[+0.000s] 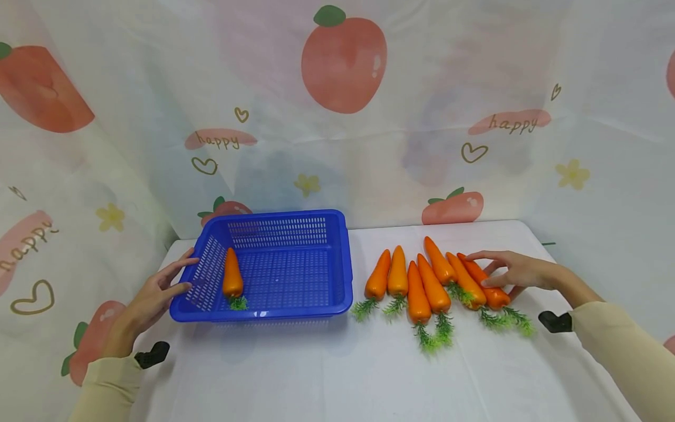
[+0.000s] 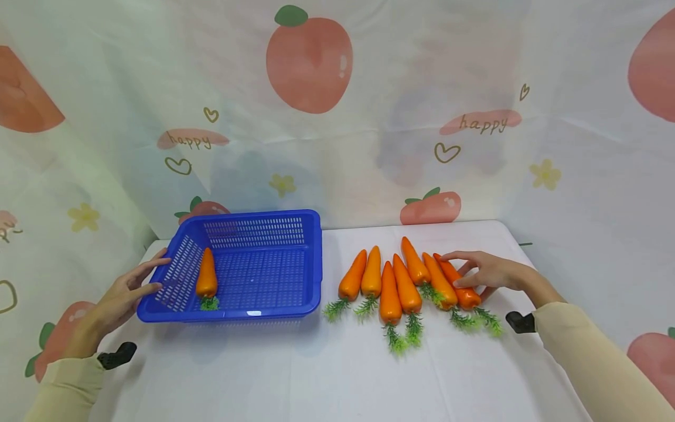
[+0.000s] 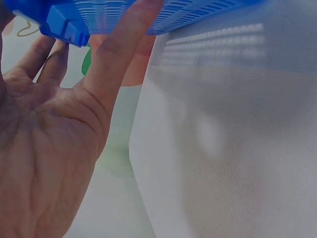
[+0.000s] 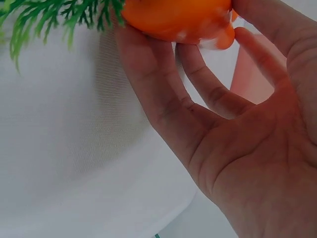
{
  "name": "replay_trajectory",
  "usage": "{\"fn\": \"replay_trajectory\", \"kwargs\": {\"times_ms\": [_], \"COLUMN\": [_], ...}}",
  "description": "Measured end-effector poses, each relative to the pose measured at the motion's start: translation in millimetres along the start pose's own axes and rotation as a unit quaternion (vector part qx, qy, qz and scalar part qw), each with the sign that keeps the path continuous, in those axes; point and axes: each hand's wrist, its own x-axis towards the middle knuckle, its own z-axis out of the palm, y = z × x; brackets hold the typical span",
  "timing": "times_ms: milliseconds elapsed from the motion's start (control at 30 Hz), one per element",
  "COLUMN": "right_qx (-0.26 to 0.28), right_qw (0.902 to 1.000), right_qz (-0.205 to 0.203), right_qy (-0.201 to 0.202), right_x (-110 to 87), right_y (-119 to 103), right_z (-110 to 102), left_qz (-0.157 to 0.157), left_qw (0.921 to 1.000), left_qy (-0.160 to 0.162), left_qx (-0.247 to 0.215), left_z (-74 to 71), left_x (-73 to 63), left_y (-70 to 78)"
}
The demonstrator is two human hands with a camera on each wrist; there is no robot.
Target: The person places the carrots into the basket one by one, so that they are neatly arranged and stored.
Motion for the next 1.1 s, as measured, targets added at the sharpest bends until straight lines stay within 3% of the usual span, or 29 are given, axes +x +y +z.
{"fn": "replay_trajectory", "kwargs": {"times_ms": [767, 1100], "right_qx": [-0.026, -0.044], "right_qw": [0.9995, 0.9990], "right_qz": [0.008, 0.002], "right_qy": [0.015, 0.010], "right_x": [-0.9, -14.1], "right_y": [-7.4, -33.7], "right_z": [2.9, -13.7], "left_qz": [-0.011, -0.010], "left_qw": [0.9997, 0.9997], "left_qy": [0.006, 0.007], "left_qx": [0.022, 0.020], "left_z": [0.6, 1.5], "left_x": [3.3, 0.9], "left_y": [2.0, 1.9]}}
